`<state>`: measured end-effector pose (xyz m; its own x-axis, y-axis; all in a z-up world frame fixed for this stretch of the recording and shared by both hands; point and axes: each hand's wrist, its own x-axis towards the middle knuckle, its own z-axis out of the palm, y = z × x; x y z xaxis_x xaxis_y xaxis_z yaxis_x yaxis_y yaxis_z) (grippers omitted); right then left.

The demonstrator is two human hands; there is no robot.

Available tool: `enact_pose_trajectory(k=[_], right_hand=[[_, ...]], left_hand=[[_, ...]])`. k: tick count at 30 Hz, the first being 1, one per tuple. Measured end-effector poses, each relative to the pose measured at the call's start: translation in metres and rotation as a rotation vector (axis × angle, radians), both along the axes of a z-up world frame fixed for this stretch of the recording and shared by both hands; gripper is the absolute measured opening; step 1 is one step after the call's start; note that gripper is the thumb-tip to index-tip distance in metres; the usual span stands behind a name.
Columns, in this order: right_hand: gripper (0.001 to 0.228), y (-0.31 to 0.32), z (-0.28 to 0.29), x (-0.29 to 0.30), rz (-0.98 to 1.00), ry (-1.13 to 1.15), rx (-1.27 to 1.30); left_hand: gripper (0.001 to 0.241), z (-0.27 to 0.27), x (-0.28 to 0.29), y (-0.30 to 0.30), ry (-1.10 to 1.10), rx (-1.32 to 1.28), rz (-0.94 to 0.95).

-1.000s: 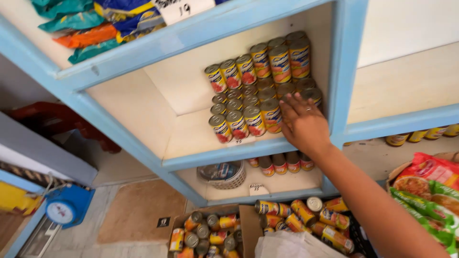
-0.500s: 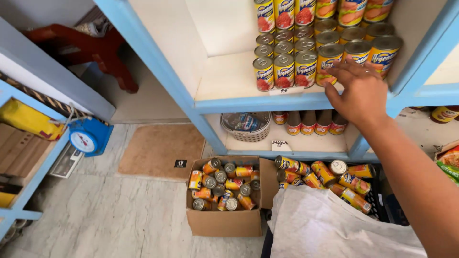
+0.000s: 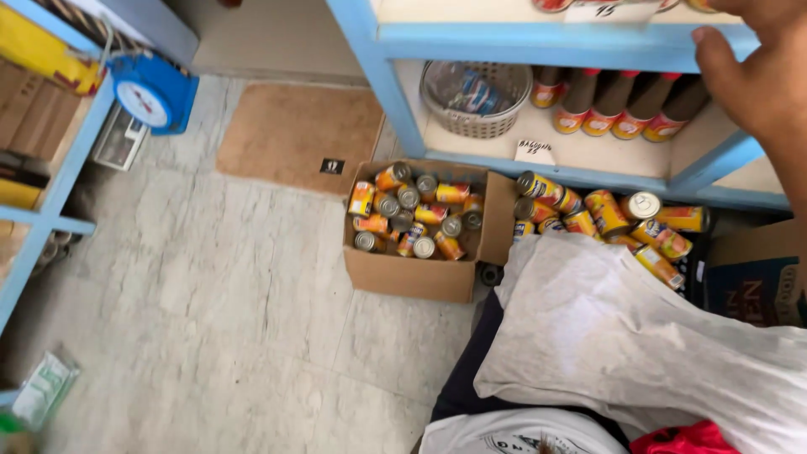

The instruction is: Taking canned goods from a cardboard box on the floor and organizing them onto grocery store shelves.

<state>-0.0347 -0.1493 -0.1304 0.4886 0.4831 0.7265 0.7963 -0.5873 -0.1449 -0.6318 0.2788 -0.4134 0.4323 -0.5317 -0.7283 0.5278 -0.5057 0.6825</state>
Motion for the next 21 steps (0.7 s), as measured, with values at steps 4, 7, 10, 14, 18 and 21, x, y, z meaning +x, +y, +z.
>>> enact_pose_trajectory(k=[4, 7, 10, 14, 18, 21], right_hand=[[0.023, 0.009, -0.022, 0.009, 0.151, 0.03, 0.112], [0.022, 0.014, -0.052, 0.013, 0.175, 0.085, 0.149], [0.024, 0.029, -0.045, -0.004, 0.101, 0.09, 0.085], [0.021, 0.063, -0.01, -0.042, 0.022, 0.139, -0.003], [0.028, 0.046, -0.058, -0.018, 0.232, 0.308, 0.146], [0.032, 0.045, -0.055, -0.026, 0.036, 0.553, 0.058]], left_hand=[[0.025, -0.019, 0.041, -0.007, 0.107, -0.008, -0.037], [0.025, -0.026, 0.056, -0.009, 0.198, -0.008, -0.069], [0.025, -0.029, 0.083, -0.006, 0.273, -0.002, -0.105], [0.025, -0.039, 0.141, -0.006, 0.377, -0.009, -0.167], [0.025, -0.002, 0.246, -0.001, -0.254, 0.282, -0.293], [0.019, 0.015, 0.318, 0.017, -0.734, 0.449, 0.028]])
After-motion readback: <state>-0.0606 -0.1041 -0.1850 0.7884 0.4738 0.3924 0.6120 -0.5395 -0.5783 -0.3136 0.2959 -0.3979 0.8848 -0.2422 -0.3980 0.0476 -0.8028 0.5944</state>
